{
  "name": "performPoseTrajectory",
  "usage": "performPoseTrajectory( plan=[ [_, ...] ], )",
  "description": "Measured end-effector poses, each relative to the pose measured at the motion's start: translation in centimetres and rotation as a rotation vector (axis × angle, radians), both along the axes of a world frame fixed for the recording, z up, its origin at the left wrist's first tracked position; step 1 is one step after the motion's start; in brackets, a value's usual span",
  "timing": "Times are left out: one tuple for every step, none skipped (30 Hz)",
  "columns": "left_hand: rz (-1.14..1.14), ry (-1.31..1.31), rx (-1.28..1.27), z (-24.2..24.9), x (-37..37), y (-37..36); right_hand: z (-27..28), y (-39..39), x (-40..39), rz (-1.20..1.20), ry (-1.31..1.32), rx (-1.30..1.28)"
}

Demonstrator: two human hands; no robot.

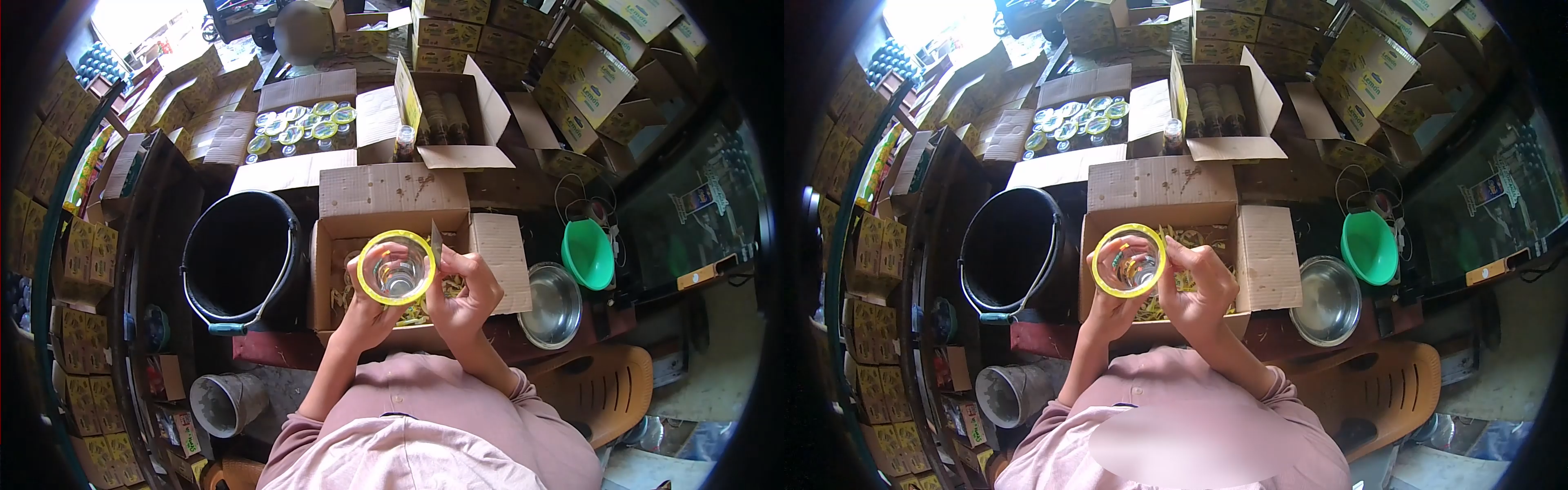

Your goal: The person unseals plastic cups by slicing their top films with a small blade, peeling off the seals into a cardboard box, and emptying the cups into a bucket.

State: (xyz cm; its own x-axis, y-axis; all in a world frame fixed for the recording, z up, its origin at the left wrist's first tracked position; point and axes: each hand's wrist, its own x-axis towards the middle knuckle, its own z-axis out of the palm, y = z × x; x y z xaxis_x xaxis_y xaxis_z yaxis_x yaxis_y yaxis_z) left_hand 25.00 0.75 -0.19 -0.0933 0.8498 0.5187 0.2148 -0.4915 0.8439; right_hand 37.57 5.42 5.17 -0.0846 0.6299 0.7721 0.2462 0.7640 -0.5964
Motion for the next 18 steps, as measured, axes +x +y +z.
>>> performPoseTrajectory(
  plan=[
    [-0.017,0.0,-0.002,0.03,0.01,-0.01,-0.06,0.09,0.07,0.003,0.0,-0.009],
    [-0.034,0.0,-0.005,0.07,0.02,-0.08,-0.21,0.17,0.17,0.006,0.0,-0.02],
    [-0.05,-0.001,-0.007,0.08,0.04,-0.12,-0.31,0.23,0.25,0.01,-0.001,-0.029],
    [-0.06,-0.018,-0.021,0.07,-0.02,-0.15,-0.36,0.24,0.26,0.012,0.012,-0.043],
    [-0.07,-0.034,-0.035,0.03,-0.15,-0.17,-0.41,0.21,0.28,0.013,0.025,-0.057],
    [-0.081,-0.051,-0.048,0.01,-0.2,-0.18,-0.44,0.18,0.33,0.014,0.037,-0.071],
    [-0.09,-0.07,-0.049,0.06,-0.18,-0.21,-0.47,0.16,0.44,0.018,0.043,-0.081],
    [-0.1,-0.088,-0.05,0.19,-0.16,-0.23,-0.49,0.18,0.56,0.022,0.051,-0.09],
    [-0.109,-0.106,-0.051,0.26,-0.15,-0.23,-0.51,0.15,0.65,0.027,0.058,-0.1],
    [-0.112,-0.123,-0.048,0.25,-0.12,-0.23,-0.44,-0.03,0.73,0.043,0.056,-0.115],
    [-0.115,-0.14,-0.046,0.22,-0.09,-0.22,-0.28,-0.28,0.83,0.059,0.054,-0.131],
    [-0.117,-0.158,-0.043,0.19,-0.09,-0.21,-0.18,-0.44,0.87,0.075,0.052,-0.145],
    [-0.128,-0.151,-0.033,0.15,-0.13,-0.16,-0.22,-0.45,0.87,0.079,0.044,-0.138],
    [-0.138,-0.144,-0.025,0.1,-0.18,-0.12,-0.31,-0.47,0.87,0.083,0.037,-0.133],
    [-0.148,-0.137,-0.017,0.09,-0.24,-0.13,-0.4,-0.47,0.86,0.087,0.029,-0.128],
    [-0.161,-0.101,-0.04,0.26,-0.35,-0.26,-0.47,-0.38,0.88,0.089,0.031,-0.124],
    [-0.173,-0.064,-0.063,0.61,-0.53,-0.45,-0.52,-0.18,0.96,0.091,0.033,-0.12],
    [-0.186,-0.028,-0.085,0.8,-0.61,-0.56,-0.56,0.0,1.06,0.093,0.034,-0.116]
  ],
)
